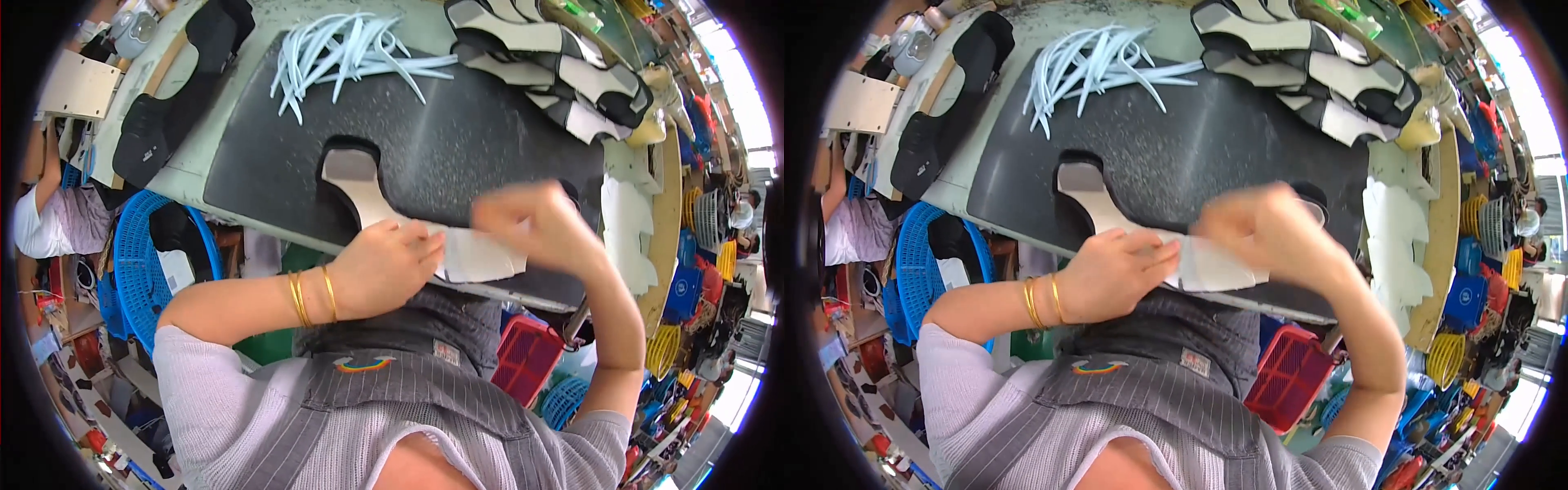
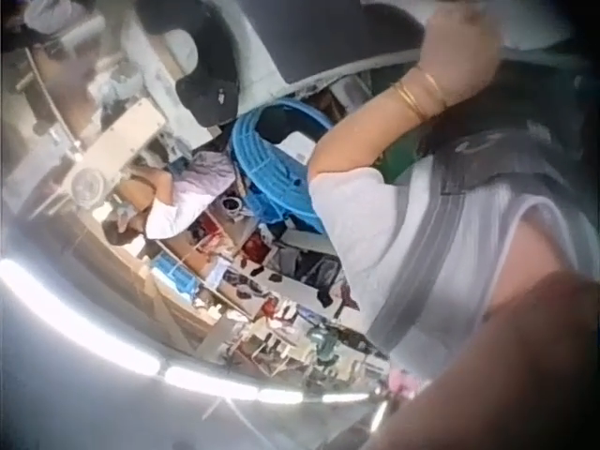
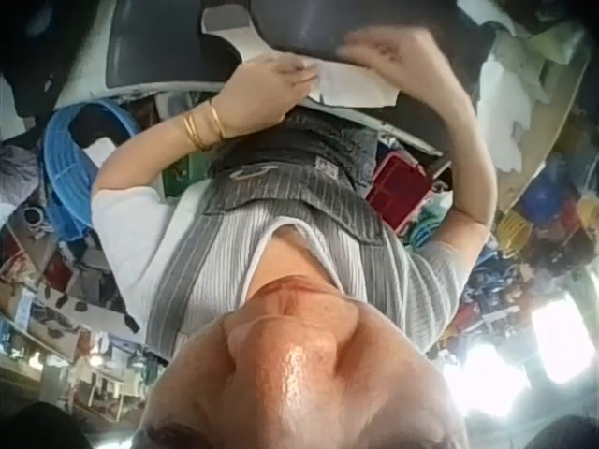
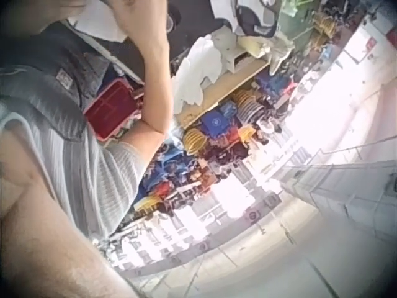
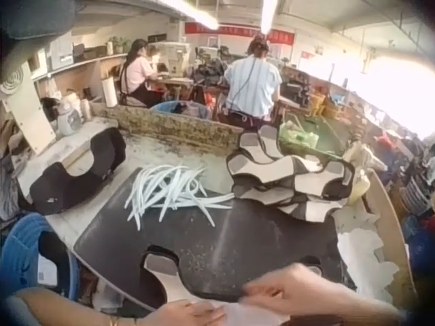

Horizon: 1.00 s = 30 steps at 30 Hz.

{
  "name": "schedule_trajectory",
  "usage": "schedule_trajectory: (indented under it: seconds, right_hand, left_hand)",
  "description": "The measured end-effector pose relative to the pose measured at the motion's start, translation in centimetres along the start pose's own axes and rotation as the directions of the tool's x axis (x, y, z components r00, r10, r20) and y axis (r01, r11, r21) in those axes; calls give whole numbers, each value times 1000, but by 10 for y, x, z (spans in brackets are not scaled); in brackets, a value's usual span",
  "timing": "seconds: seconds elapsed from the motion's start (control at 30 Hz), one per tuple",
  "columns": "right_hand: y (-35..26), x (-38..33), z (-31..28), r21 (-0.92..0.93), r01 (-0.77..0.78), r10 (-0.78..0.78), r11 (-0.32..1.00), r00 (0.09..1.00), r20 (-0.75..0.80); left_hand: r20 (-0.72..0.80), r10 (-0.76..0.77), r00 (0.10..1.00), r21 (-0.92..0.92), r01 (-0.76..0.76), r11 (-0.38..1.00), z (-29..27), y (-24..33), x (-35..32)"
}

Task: Manually applying adhesive lining and reinforcement strips to pre-cut shoe upper components at a factory workbench.

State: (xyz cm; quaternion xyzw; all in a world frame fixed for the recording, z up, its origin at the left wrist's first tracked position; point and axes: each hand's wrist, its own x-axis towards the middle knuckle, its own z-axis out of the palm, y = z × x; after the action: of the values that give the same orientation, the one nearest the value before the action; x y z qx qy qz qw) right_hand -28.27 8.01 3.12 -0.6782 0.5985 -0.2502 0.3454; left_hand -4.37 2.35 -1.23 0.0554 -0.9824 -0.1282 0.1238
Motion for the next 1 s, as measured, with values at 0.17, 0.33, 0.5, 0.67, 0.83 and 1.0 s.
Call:
schedule_trajectory:
  seconds: [0.17, 0.33, 0.5, 0.67, 0.83, 1.0]
  right_hand:
    - [29, 159, 11, -542, 24, -202, 840, 941, -270]
    - [21, 165, 7, -486, 78, -228, 870, 939, -258]
    - [-42, 16, -48, 785, 47, 220, 618, 948, -230]
    - [-34, -64, 22, 839, 471, 0, 272, 872, -490]
    - [-39, -33, 105, 351, 166, 31, 922, 871, -491]
    - [-31, -9, 138, 366, 41, 180, 930, 817, -547]
  left_hand:
    - [-2, -59, 998, -32, 59, 998, 12, 22, 0]
    - [-208, -88, 974, -122, 63, 991, 16, 11, 5]
    - [-218, 16, 976, -4, -18, 1000, 21, 9, -4]
    - [-285, -95, 954, -167, 48, 985, 22, 17, -18]
    - [-291, -175, 941, -25, 175, 984, 28, 11, -44]
    - [-347, -259, 901, -173, 210, 962, 31, 3, -48]
